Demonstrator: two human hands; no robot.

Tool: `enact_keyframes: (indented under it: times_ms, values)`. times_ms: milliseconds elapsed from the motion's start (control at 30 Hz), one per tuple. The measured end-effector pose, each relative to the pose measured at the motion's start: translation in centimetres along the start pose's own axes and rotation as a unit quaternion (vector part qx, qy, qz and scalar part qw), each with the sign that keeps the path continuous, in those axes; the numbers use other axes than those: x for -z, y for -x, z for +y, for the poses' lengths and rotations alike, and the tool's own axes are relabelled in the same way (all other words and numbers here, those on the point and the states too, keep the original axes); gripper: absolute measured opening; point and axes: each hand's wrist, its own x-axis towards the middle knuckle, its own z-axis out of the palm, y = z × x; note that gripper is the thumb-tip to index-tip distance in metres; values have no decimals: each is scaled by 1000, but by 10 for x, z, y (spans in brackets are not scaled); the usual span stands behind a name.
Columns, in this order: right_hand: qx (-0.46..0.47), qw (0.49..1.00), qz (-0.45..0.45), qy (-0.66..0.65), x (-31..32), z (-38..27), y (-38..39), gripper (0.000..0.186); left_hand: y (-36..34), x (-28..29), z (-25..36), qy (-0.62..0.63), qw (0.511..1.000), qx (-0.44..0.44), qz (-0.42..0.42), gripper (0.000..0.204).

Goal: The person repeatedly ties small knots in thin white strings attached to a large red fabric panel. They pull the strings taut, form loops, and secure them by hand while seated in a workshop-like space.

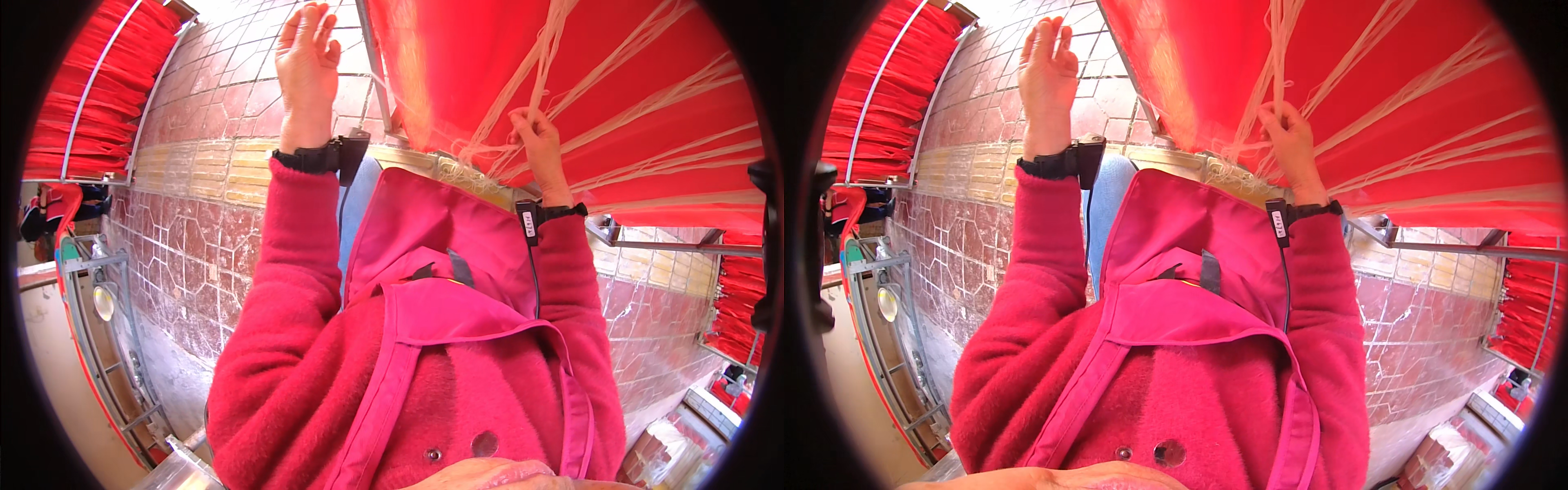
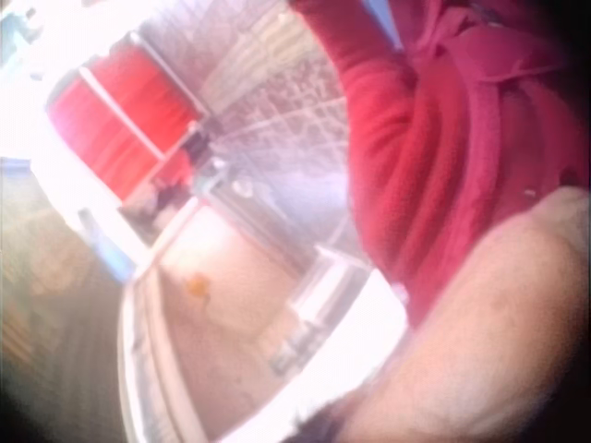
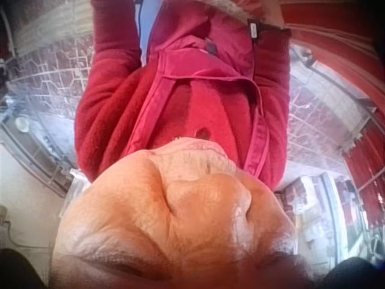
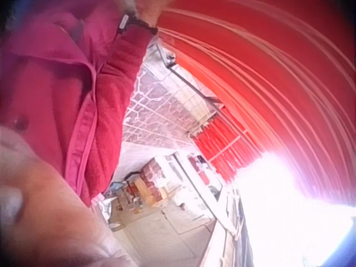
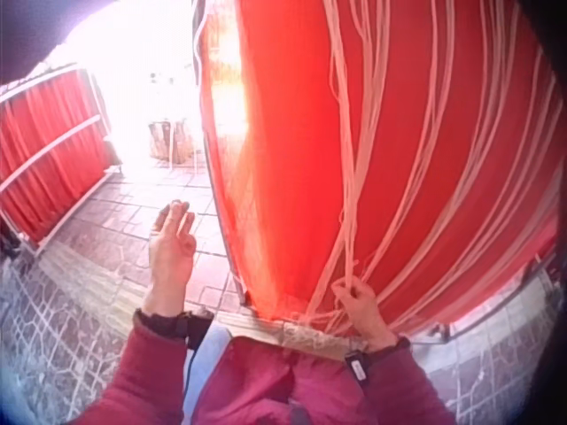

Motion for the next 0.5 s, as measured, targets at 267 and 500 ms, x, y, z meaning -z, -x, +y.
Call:
enact_keyframes:
  times_ms: [267,500]
  values:
    - [-6,992,122,-19,27,45,-2,18,9,0,21,-71,995,8,-76,20]
    - [-34,999,-7,4,25,67,6,22,1,11,-8,-108,994,-32,16,21]
